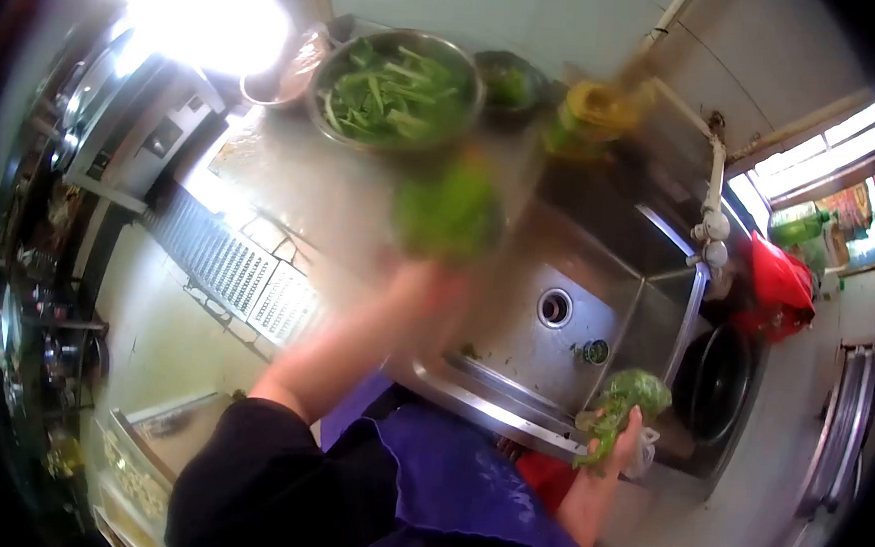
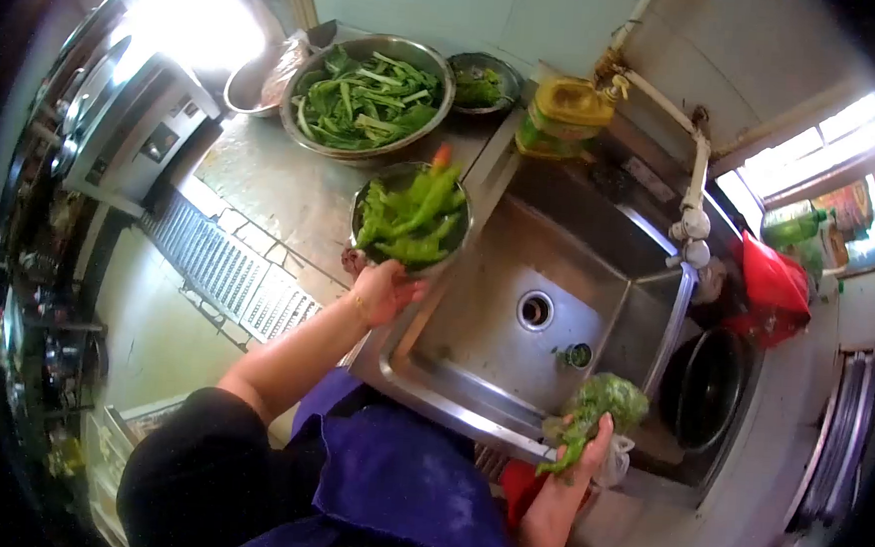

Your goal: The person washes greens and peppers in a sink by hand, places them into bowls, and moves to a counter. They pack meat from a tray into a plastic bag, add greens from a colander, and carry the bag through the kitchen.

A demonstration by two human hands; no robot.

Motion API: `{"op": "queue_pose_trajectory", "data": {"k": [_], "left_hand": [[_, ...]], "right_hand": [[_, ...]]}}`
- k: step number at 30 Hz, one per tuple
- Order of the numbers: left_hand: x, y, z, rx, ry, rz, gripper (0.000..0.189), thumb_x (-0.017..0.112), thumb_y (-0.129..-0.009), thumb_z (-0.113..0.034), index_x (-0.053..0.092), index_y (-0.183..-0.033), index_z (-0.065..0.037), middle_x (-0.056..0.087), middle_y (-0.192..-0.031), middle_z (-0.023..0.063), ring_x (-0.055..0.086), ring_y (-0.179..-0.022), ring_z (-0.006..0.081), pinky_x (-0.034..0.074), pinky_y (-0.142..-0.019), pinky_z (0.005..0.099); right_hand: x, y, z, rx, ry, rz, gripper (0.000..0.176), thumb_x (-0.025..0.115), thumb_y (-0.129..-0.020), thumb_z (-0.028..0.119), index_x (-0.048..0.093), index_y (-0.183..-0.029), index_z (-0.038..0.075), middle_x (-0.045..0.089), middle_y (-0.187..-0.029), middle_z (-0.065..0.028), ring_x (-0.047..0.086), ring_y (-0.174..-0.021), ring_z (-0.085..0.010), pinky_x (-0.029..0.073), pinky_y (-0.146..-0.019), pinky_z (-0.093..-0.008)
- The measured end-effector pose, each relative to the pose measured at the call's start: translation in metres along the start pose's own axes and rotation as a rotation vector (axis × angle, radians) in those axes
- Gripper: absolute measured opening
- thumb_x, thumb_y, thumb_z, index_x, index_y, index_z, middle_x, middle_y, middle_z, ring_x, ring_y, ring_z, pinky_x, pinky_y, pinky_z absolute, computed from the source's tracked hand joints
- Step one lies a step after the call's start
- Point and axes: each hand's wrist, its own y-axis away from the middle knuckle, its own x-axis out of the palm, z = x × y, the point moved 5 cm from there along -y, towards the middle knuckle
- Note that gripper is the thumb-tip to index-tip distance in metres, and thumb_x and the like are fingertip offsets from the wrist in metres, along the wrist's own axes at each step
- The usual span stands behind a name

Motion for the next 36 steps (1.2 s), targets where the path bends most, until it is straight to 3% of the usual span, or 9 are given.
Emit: {"op": "queue_pose_trajectory", "data": {"k": [2, 4, 8, 12, 16, 19, 27, 32, 36], "left_hand": [[0.037, 0.077, -0.020, 0.105, 0.033, -0.029, 0.033, 0.042, -0.087, -0.004, 0.044, -0.120, 0.000, 0.060, -0.106, 0.0150, 0.065, -0.078, 0.0273, 0.057, -0.061, 0.0356], [0.008, 0.041, 0.005, 0.418, -0.405, 0.201, 0.033, 0.043, -0.086, -0.003, 0.045, -0.119, -0.001, 0.060, -0.105, 0.0146, 0.065, -0.078, 0.0267, 0.057, -0.060, 0.0358], [0.006, 0.034, 0.010, 0.624, -0.889, 0.412, 0.031, 0.045, -0.085, -0.002, 0.047, -0.116, -0.003, 0.060, -0.104, 0.0134, 0.064, -0.075, 0.0252, 0.058, -0.060, 0.0367], [0.038, 0.095, -0.021, 0.721, -0.949, 0.433, 0.034, 0.043, -0.084, 0.002, 0.047, -0.117, -0.003, 0.059, -0.107, 0.0140, 0.063, -0.084, 0.0276, 0.057, -0.068, 0.0415], [0.084, 0.167, -0.029, 0.200, -0.026, 0.132, 0.037, 0.041, -0.084, 0.002, 0.045, -0.120, -0.003, 0.056, -0.113, 0.0151, 0.060, -0.095, 0.0300, 0.056, -0.072, 0.0445], [0.079, 0.166, -0.001, 0.130, 0.055, 0.101, 0.038, 0.040, -0.084, 0.002, 0.044, -0.121, -0.003, 0.055, -0.115, 0.0156, 0.059, -0.098, 0.0306, 0.056, -0.072, 0.0451], [0.077, 0.193, 0.046, 0.186, 0.236, 0.072, 0.039, 0.044, -0.085, -0.012, 0.045, -0.122, 0.001, 0.055, -0.119, 0.0184, 0.060, -0.097, 0.0312, 0.055, -0.077, 0.0441], [0.054, 0.247, 0.076, 0.291, 0.520, 0.072, 0.035, 0.050, -0.082, -0.019, 0.055, -0.110, 0.001, 0.063, -0.105, 0.0166, 0.062, -0.094, 0.0308, 0.052, -0.081, 0.0427], [-0.007, 0.292, 0.115, 0.487, 0.677, -0.051, 0.034, 0.050, -0.081, -0.019, 0.053, -0.108, 0.001, 0.065, -0.098, 0.0170, 0.063, -0.086, 0.0300, 0.053, -0.075, 0.0423]], "right_hand": [[0.022, 0.009, -0.001, -0.041, 0.014, 0.022, 0.031, 0.048, -0.092, 0.031, 0.054, -0.104, 0.003, 0.061, -0.086, -0.0085, 0.058, -0.065, -0.0195, 0.048, -0.055, -0.0300], [0.042, 0.015, 0.002, -0.007, 0.045, -0.015, 0.030, 0.048, -0.092, 0.029, 0.053, -0.105, 0.003, 0.061, -0.087, -0.0085, 0.058, -0.066, -0.0199, 0.049, -0.056, -0.0302], [0.064, 0.011, 0.014, -0.009, 0.066, 0.018, 0.032, 0.051, -0.090, 0.028, 0.055, -0.109, 0.002, 0.062, -0.091, -0.0098, 0.060, -0.073, -0.0211, 0.049, -0.061, -0.0318], [0.056, -0.017, 0.018, 0.142, 0.194, 0.006, 0.035, 0.053, -0.088, 0.029, 0.057, -0.107, 0.000, 0.063, -0.090, -0.0111, 0.060, -0.068, -0.0237, 0.050, -0.059, -0.0348], [0.075, -0.024, 0.022, 0.138, 0.212, 0.247, 0.033, 0.057, -0.086, 0.024, 0.057, -0.108, 0.000, 0.063, -0.091, -0.0113, 0.061, -0.070, -0.0234, 0.050, -0.060, -0.0346], [0.091, -0.024, 0.024, 0.056, 0.194, 0.415, 0.032, 0.059, -0.084, 0.021, 0.057, -0.108, 0.000, 0.063, -0.091, -0.0119, 0.061, -0.071, -0.0222, 0.051, -0.059, -0.0340], [0.037, -0.049, 0.022, 0.137, 0.497, 0.388, 0.028, 0.062, -0.082, 0.023, 0.060, -0.101, 0.003, 0.062, -0.085, -0.0075, 0.059, -0.066, -0.0188, 0.049, -0.055, -0.0312], [-0.020, -0.134, -0.031, 0.286, 0.867, 0.694, 0.030, 0.061, -0.082, 0.030, 0.063, -0.096, 0.004, 0.062, -0.082, -0.0070, 0.060, -0.068, -0.0199, 0.050, -0.058, -0.0343], [-0.057, -0.188, -0.048, 0.508, 1.215, 0.957, 0.047, 0.070, -0.072, 0.019, 0.056, -0.112, -0.002, 0.060, -0.107, -0.0129, 0.059, -0.094, -0.0263, 0.049, -0.081, -0.0365]]}}
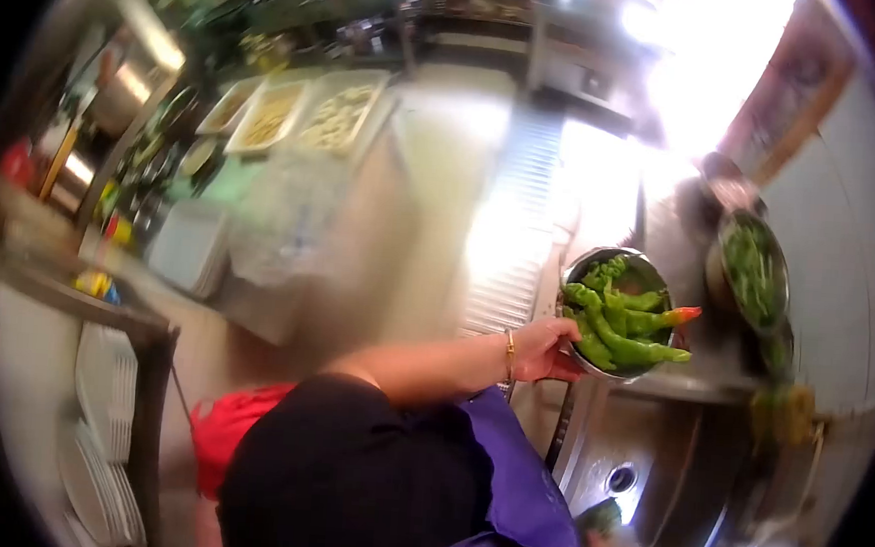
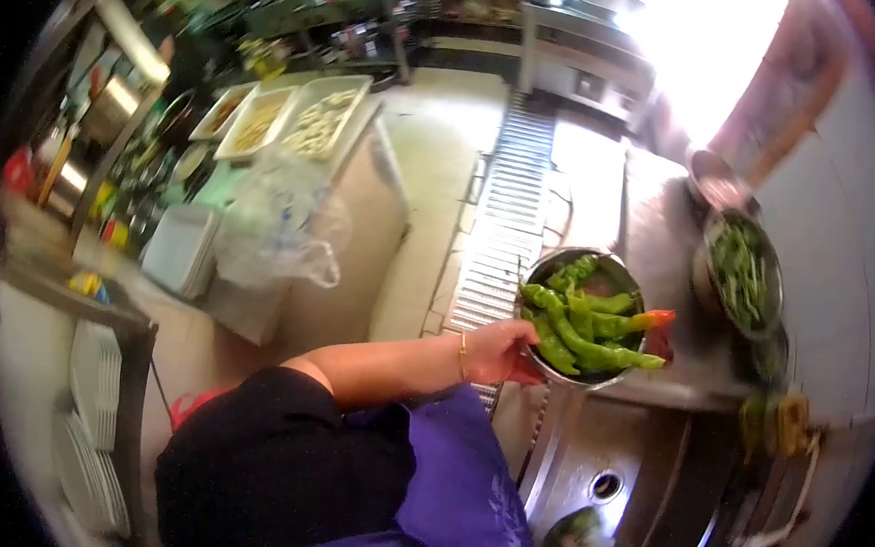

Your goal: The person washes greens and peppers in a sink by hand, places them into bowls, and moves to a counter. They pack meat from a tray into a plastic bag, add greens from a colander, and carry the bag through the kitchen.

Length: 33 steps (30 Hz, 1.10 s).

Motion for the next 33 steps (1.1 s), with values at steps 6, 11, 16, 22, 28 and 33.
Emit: {"op": "queue_pose_trajectory", "data": {"k": [6, 11, 16, 22, 28, 33], "left_hand": [[-0.105, 0.077, -0.072, 0.444, 0.249, -0.153, 0.037, 0.049, -0.081, -0.019, 0.050, -0.114, -0.002, 0.061, -0.103, 0.0146, 0.061, -0.088, 0.0280, 0.052, -0.077, 0.0424], [-0.191, 0.167, -0.163, 0.890, 0.468, -0.312, 0.033, 0.050, -0.082, -0.018, 0.055, -0.109, -0.001, 0.062, -0.103, 0.0139, 0.062, -0.089, 0.0287, 0.053, -0.078, 0.0413], [-0.272, 0.272, -0.258, 1.447, 0.641, -0.318, 0.026, 0.051, -0.082, -0.015, 0.056, -0.102, 0.000, 0.064, -0.099, 0.0142, 0.064, -0.086, 0.0283, 0.055, -0.075, 0.0399], [-0.322, 0.413, -0.284, 1.892, 0.956, -0.534, 0.023, 0.051, -0.082, -0.008, 0.050, -0.102, 0.003, 0.058, -0.100, 0.0162, 0.060, -0.088, 0.0291, 0.056, -0.080, 0.0409], [-0.490, 0.501, -0.245, 1.875, 1.210, -0.822, 0.028, 0.053, -0.087, -0.020, 0.054, -0.109, -0.003, 0.057, -0.107, 0.0113, 0.059, -0.094, 0.0242, 0.055, -0.079, 0.0355], [-0.515, 0.512, -0.236, 1.900, 1.167, -0.863, 0.038, 0.053, -0.089, -0.025, 0.052, -0.116, 0.002, 0.057, -0.115, 0.0163, 0.057, -0.106, 0.0281, 0.050, -0.092, 0.0405]], "right_hand": [[0.113, -0.058, 0.083, 0.035, 0.449, 0.052, 0.051, 0.070, -0.069, 0.019, 0.056, -0.113, -0.001, 0.060, -0.108, -0.0143, 0.058, -0.096, -0.0276, 0.049, -0.083, -0.0369], [0.225, -0.091, 0.172, -0.095, 0.757, 0.118, 0.054, 0.071, -0.067, 0.019, 0.055, -0.114, -0.001, 0.060, -0.109, -0.0155, 0.058, -0.098, -0.0287, 0.048, -0.084, -0.0371], [0.321, -0.110, 0.235, -0.200, 1.012, 0.156, 0.057, 0.071, -0.064, 0.019, 0.054, -0.115, 0.000, 0.059, -0.110, -0.0167, 0.057, -0.100, -0.0298, 0.048, -0.086, -0.0374], [0.407, -0.126, 0.289, -0.277, 1.303, 0.171, 0.061, 0.072, -0.061, 0.019, 0.053, -0.116, 0.001, 0.059, -0.111, -0.0181, 0.056, -0.102, -0.0311, 0.047, -0.087, -0.0377], [0.416, -0.128, 0.341, -0.310, 1.479, 0.072, 0.065, 0.073, -0.059, 0.019, 0.053, -0.117, 0.001, 0.058, -0.112, -0.0196, 0.056, -0.104, -0.0324, 0.047, -0.089, -0.0381], [0.383, -0.110, 0.383, -0.341, 1.681, -0.018, 0.068, 0.073, -0.056, 0.019, 0.052, -0.118, 0.002, 0.058, -0.113, -0.0208, 0.055, -0.106, -0.0335, 0.047, -0.090, -0.0383]]}}
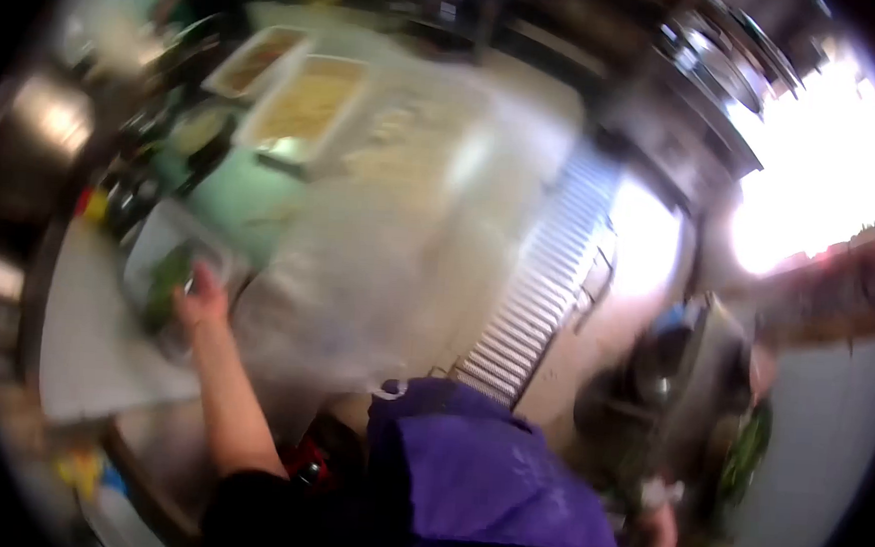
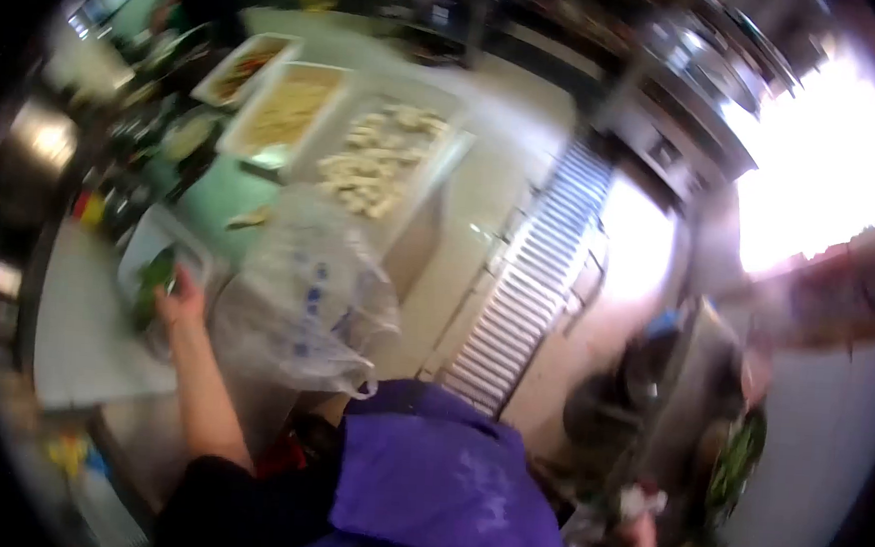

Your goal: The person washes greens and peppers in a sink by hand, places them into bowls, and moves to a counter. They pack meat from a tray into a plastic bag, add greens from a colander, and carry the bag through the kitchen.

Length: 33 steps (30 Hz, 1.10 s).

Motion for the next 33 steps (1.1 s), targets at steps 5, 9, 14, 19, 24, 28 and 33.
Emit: {"op": "queue_pose_trajectory", "data": {"k": [5, 9, 14, 19, 24, 28, 33], "left_hand": [[0.023, 0.036, 0.057, -0.212, -0.115, 0.401, 0.045, 0.043, -0.093, -0.029, 0.046, -0.121, 0.006, 0.056, -0.118, 0.0182, 0.055, -0.107, 0.0282, 0.046, -0.094, 0.0371], [0.086, 0.089, 0.142, -0.167, -0.245, 0.688, 0.028, 0.043, -0.091, -0.016, 0.054, -0.106, 0.006, 0.062, -0.106, 0.0161, 0.059, -0.097, 0.0242, 0.048, -0.086, 0.0355], [0.168, 0.143, 0.274, -0.457, -0.140, 0.771, 0.024, 0.046, -0.088, -0.011, 0.048, -0.107, 0.004, 0.057, -0.102, 0.0119, 0.055, -0.085, 0.0203, 0.045, -0.078, 0.0314], [0.229, 0.121, 0.364, -0.297, -0.292, 0.670, 0.028, 0.048, -0.086, -0.009, 0.043, -0.111, 0.003, 0.053, -0.100, 0.0104, 0.051, -0.082, 0.0200, 0.044, -0.075, 0.0311], [0.272, 0.094, 0.408, -0.200, -0.300, 0.569, 0.027, 0.051, -0.086, -0.008, 0.045, -0.110, 0.002, 0.054, -0.101, 0.0090, 0.052, -0.081, 0.0178, 0.044, -0.075, 0.0307], [0.288, 0.087, 0.401, -0.002, -0.293, 0.518, 0.020, 0.048, -0.089, -0.007, 0.050, -0.108, 0.000, 0.058, -0.098, 0.0059, 0.053, -0.078, 0.0134, 0.044, -0.074, 0.0288], [0.310, 0.052, 0.418, 0.117, -0.184, 0.496, 0.021, 0.040, -0.096, -0.014, 0.052, -0.106, -0.001, 0.060, -0.096, 0.0072, 0.053, -0.074, 0.0135, 0.044, -0.067, 0.0281]], "right_hand": [[-0.053, 0.001, 0.022, -0.014, 0.163, -0.055, 0.068, 0.072, -0.055, 0.019, 0.052, -0.118, 0.002, 0.057, -0.113, -0.0221, 0.055, -0.107, -0.0349, 0.046, -0.092, -0.0389], [-0.117, -0.049, 0.087, 0.048, 0.121, 0.053, 0.056, 0.071, -0.054, 0.021, 0.059, -0.103, -0.003, 0.062, -0.100, -0.0230, 0.061, -0.095, -0.0338, 0.050, -0.082, -0.0387], [-0.199, -0.157, 0.178, -0.169, 0.159, -0.033, 0.048, 0.069, -0.055, 0.019, 0.061, -0.097, -0.003, 0.064, -0.088, -0.0246, 0.062, -0.087, -0.0352, 0.050, -0.077, -0.0394], [-0.261, -0.315, 0.257, -0.179, 0.286, 0.060, 0.061, 0.072, -0.057, 0.020, 0.056, -0.113, 0.000, 0.061, -0.102, -0.0222, 0.059, -0.098, -0.0324, 0.048, -0.086, -0.0369], [-0.340, -0.436, 0.374, -0.225, 0.439, 0.152, 0.059, 0.073, -0.059, 0.021, 0.058, -0.114, 0.006, 0.062, -0.104, -0.0196, 0.060, -0.097, -0.0282, 0.049, -0.085, -0.0363], [-0.415, -0.481, 0.506, -0.470, 0.388, -0.072, 0.044, 0.071, -0.054, 0.014, 0.062, -0.096, 0.002, 0.065, -0.088, -0.0184, 0.063, -0.082, -0.0325, 0.050, -0.074, -0.0389], [-0.477, -0.572, 0.650, -0.554, 0.788, -0.123, 0.056, 0.078, -0.056, 0.022, 0.059, -0.106, 0.006, 0.063, -0.095, -0.0176, 0.062, -0.091, -0.0320, 0.050, -0.078, -0.0417]]}}
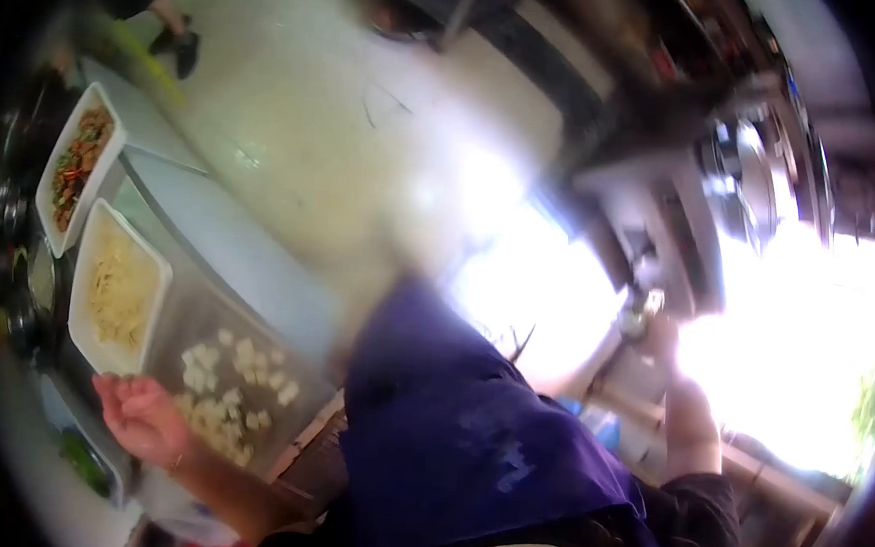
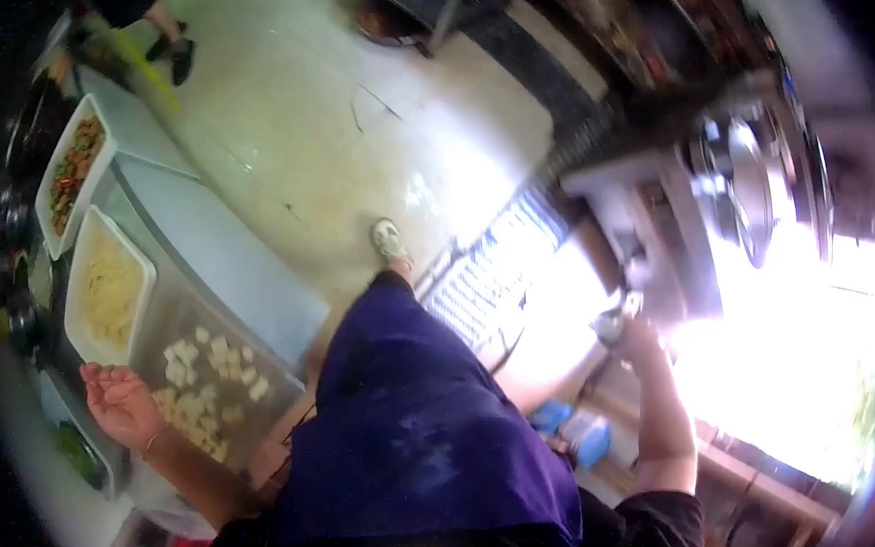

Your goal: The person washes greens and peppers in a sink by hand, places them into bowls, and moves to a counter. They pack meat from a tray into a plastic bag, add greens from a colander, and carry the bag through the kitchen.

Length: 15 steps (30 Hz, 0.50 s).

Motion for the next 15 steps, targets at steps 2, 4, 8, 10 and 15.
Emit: {"op": "queue_pose_trajectory", "data": {"k": [2, 4, 8, 10, 15], "left_hand": [[-0.006, -0.026, 0.016, 0.090, -0.046, -0.126, 0.023, 0.038, -0.098, -0.017, 0.053, -0.105, -0.002, 0.060, -0.094, 0.0086, 0.054, -0.072, 0.0140, 0.045, -0.065, 0.0281], [0.003, -0.070, 0.053, 0.088, 0.071, -0.262, 0.022, 0.038, -0.097, -0.017, 0.054, -0.103, -0.002, 0.059, -0.091, 0.0083, 0.055, -0.071, 0.0139, 0.046, -0.066, 0.0276], [0.049, -0.177, 0.135, -0.027, 0.463, -0.079, 0.021, 0.038, -0.097, -0.016, 0.055, -0.104, -0.005, 0.061, -0.098, 0.0103, 0.058, -0.074, 0.0159, 0.050, -0.072, 0.0328], [0.107, -0.237, 0.168, -0.098, 0.448, -0.066, 0.021, 0.041, -0.094, -0.015, 0.054, -0.108, -0.005, 0.061, -0.095, 0.0084, 0.057, -0.071, 0.0137, 0.048, -0.070, 0.0316], [0.211, -0.375, 0.228, -0.126, 0.195, -0.258, 0.019, 0.049, -0.090, -0.014, 0.055, -0.107, -0.008, 0.063, -0.090, 0.0045, 0.058, -0.069, 0.0129, 0.046, -0.066, 0.0285]], "right_hand": [[-0.044, -0.047, 0.006, 0.004, 0.163, 0.064, 0.059, 0.078, -0.061, 0.024, 0.055, -0.113, 0.007, 0.061, -0.106, -0.0165, 0.059, -0.101, -0.0312, 0.049, -0.084, -0.0427], [-0.086, -0.108, 0.007, 0.012, 0.312, 0.109, 0.057, 0.077, -0.065, 0.021, 0.053, -0.115, 0.008, 0.053, -0.122, -0.0170, 0.056, -0.107, -0.0328, 0.050, -0.085, -0.0438], [-0.227, -0.195, 0.081, 0.097, 0.469, 0.217, 0.047, 0.060, -0.082, 0.021, 0.048, -0.125, 0.009, 0.046, -0.129, -0.0188, 0.053, -0.114, -0.0339, 0.049, -0.089, -0.0461], [-0.238, -0.262, 0.088, 0.119, 0.420, 0.111, 0.038, 0.046, -0.090, 0.021, 0.051, -0.126, 0.012, 0.048, -0.129, -0.0160, 0.054, -0.112, -0.0340, 0.051, -0.084, -0.0467], [-0.385, -0.321, 0.253, -0.075, 0.447, 0.051, 0.032, 0.049, -0.088, 0.022, 0.060, -0.115, 0.011, 0.053, -0.122, -0.0138, 0.058, -0.107, -0.0329, 0.051, -0.080, -0.0417]]}}
